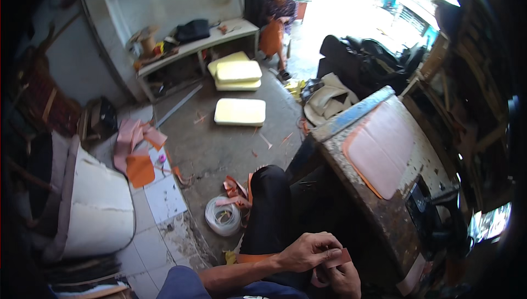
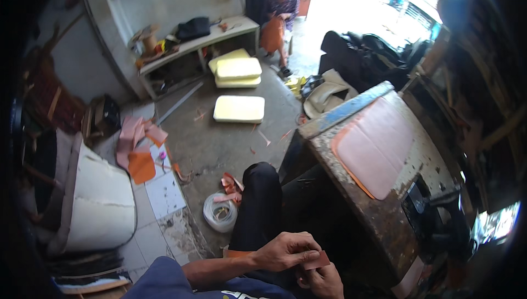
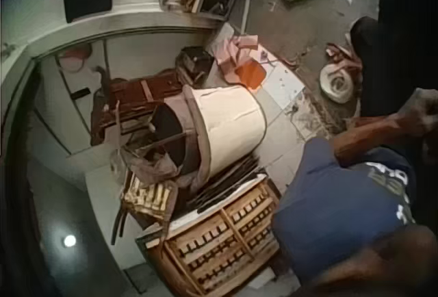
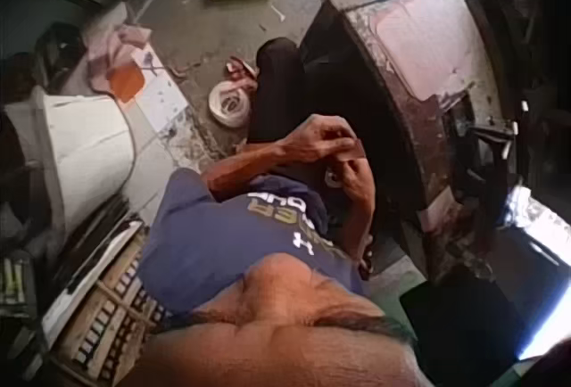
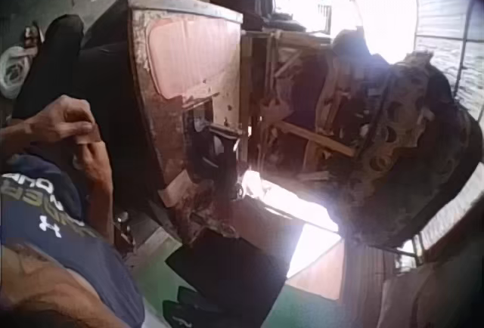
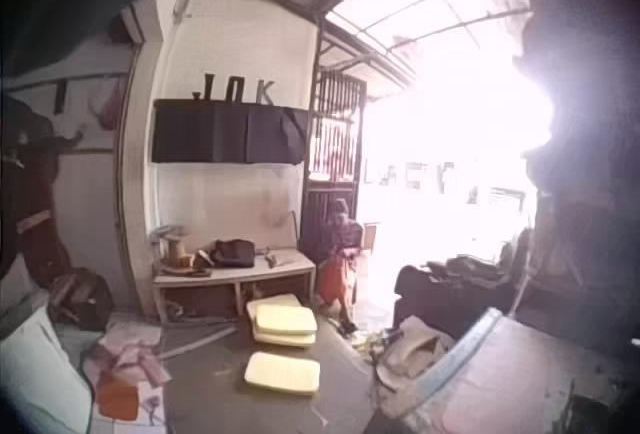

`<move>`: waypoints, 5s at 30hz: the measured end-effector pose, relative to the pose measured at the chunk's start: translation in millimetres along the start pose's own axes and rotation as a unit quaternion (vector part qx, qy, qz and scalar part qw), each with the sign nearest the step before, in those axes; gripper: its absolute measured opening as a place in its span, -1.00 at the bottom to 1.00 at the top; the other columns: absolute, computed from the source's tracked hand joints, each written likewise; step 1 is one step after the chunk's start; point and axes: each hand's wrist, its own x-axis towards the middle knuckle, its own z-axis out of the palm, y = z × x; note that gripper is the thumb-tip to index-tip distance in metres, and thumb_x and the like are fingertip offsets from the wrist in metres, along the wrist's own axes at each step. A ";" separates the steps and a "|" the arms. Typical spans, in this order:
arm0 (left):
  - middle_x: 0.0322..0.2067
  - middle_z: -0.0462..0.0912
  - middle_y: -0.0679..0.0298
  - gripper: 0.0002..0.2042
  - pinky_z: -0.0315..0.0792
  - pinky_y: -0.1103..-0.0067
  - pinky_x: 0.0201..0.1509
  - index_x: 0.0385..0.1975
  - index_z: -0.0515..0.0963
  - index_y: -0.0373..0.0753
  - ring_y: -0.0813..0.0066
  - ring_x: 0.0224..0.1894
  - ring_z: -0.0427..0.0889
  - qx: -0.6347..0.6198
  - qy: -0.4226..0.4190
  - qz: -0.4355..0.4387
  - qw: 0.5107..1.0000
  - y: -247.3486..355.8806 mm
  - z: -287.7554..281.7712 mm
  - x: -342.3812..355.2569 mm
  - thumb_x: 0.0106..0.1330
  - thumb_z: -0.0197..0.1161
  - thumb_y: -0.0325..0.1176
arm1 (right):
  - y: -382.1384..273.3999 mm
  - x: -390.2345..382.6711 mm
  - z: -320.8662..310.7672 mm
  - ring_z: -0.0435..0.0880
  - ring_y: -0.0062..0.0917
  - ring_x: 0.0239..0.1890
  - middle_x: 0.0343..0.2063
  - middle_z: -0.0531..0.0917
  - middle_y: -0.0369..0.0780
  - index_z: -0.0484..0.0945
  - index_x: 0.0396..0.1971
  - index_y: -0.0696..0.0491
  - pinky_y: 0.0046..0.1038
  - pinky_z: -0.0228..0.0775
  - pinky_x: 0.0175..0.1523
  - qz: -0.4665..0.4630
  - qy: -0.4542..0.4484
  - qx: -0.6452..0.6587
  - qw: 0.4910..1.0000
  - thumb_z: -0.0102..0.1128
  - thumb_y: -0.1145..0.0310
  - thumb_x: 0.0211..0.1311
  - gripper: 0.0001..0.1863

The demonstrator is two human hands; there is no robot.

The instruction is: Sewing pieces of upholstery fabric together using a mechanical sewing machine.

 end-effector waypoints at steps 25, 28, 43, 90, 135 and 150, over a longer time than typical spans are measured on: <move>0.05 0.60 0.10 -0.71 0.44 0.06 0.31 0.08 0.61 -0.14 0.02 0.21 0.58 0.464 0.421 -0.540 0.562 -440.8 -545.2 -178.3 0.41 0.36 -0.28 | 7.5 308.5 87.1 0.76 -0.60 -0.14 -0.25 0.81 -0.20 0.72 -0.06 0.17 -0.50 0.58 0.00 0.259 0.058 -0.355 0.896 0.34 0.38 0.52 -0.82; 0.01 0.62 0.13 -0.77 0.43 0.04 0.28 -0.02 0.61 -0.15 0.04 0.18 0.59 0.490 0.448 -0.532 0.525 -478.7 -548.3 -186.1 0.37 0.37 -0.35 | 17.8 310.2 74.6 0.73 -0.58 -0.12 -0.21 0.79 -0.21 0.70 -0.01 0.15 -0.48 0.56 0.03 0.320 0.079 -0.344 0.879 0.32 0.37 0.53 -0.80; -0.42 0.71 0.20 -0.79 0.33 0.73 -0.66 0.07 0.51 -0.28 0.75 -0.74 0.45 0.021 0.595 -0.061 0.801 -47.6 -308.1 -64.7 0.68 0.09 -0.27 | -21.7 229.6 102.2 0.78 -0.40 -0.05 -0.16 0.81 -0.11 0.72 -0.04 0.18 -0.40 0.60 0.06 0.055 0.199 -0.151 0.967 0.32 0.27 0.53 -0.73; -0.08 0.69 0.26 -0.76 0.58 0.59 -0.05 0.03 0.67 -0.41 0.61 -0.12 0.67 0.040 -0.056 -0.156 0.985 6.7 177.7 51.5 0.57 0.28 -0.35 | 55.1 -121.0 -41.7 0.75 -0.65 -0.18 -0.20 0.79 -0.27 0.69 -0.09 0.16 -0.52 0.63 -0.04 -0.294 0.334 0.336 0.830 0.43 0.33 0.46 -0.78; 0.20 0.72 0.11 -0.57 0.29 0.17 0.48 0.22 0.67 -0.14 0.07 0.23 0.68 0.733 -0.048 0.226 0.639 -54.9 26.9 284.7 0.40 0.41 -0.13 | 47.4 -31.9 -89.8 0.56 -0.77 -0.66 -0.47 0.69 -0.28 0.74 -0.14 0.18 -0.65 0.45 -0.54 -0.198 0.509 0.429 0.720 0.41 0.34 0.47 -0.81; -0.45 0.76 0.08 -0.87 0.58 0.30 -0.30 -0.22 0.75 -0.27 0.12 -0.44 0.78 0.596 -0.123 0.317 0.727 134.1 112.7 264.1 0.33 0.47 -0.37 | 40.6 -70.9 -142.0 0.54 -0.66 -0.71 -0.53 0.65 -0.26 0.71 -0.20 0.16 -0.51 0.44 -0.59 -0.190 0.603 0.417 0.653 0.35 0.42 0.44 -0.89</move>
